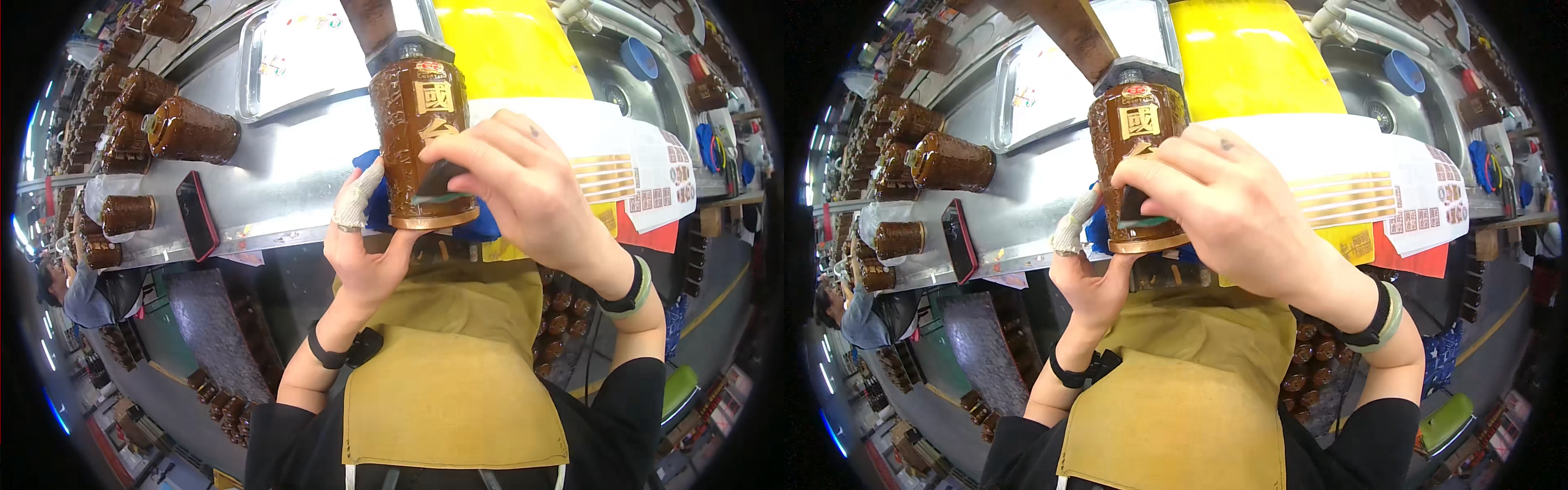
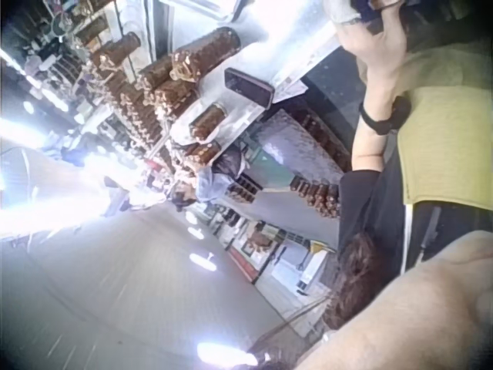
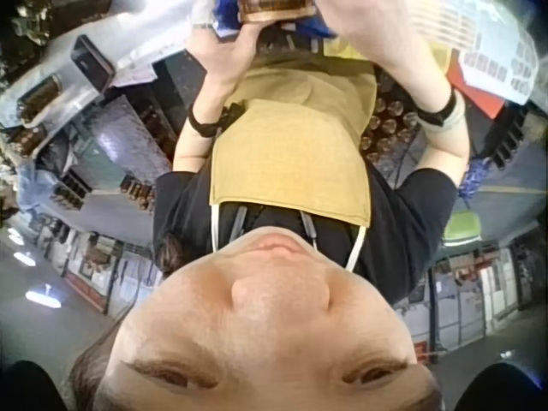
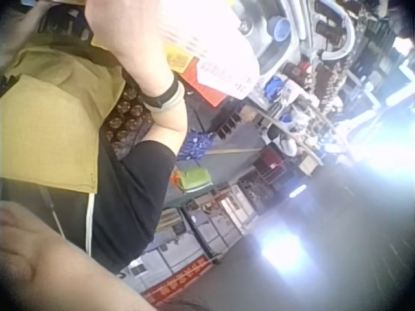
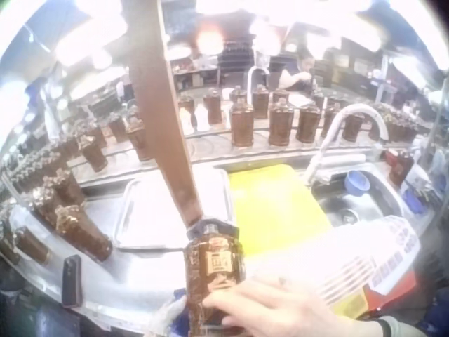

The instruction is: Applying stickers and labels to liquor bottles and cleaning the surface with a scraper and cloth in a factory setting.

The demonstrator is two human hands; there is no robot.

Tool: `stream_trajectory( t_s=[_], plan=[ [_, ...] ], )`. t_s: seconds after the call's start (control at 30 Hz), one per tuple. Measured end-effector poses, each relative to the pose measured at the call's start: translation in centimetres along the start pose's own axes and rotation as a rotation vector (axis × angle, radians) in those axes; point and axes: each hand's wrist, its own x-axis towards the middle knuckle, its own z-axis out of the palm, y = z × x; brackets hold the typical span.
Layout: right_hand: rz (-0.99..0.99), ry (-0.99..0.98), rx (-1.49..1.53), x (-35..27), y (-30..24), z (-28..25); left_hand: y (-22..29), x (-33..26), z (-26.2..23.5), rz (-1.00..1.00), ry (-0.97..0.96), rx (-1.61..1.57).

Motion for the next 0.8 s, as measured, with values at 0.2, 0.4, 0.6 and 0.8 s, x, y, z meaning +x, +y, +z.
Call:
stream_trajectory(
  t_s=[0.2,0.4,0.6,0.8],
  plan=[
    [0.022,0.024,-0.005,-0.2,0.7,0.2,-0.4,-0.3,0.0,-0.017,-0.017,-0.033],
    [-0.015,0.070,-0.072,0.5,1.1,-0.6,-0.4,-0.3,0.1,-0.029,0.044,-0.074],
    [0.030,-0.019,0.019,-0.5,0.5,-1.1,-0.8,-0.6,0.0,-0.051,0.007,-0.097],
    [0.171,0.110,0.049,-0.6,1.6,-1.1,-1.0,-0.7,-0.1,-0.059,-0.004,-0.099]
  ],
)
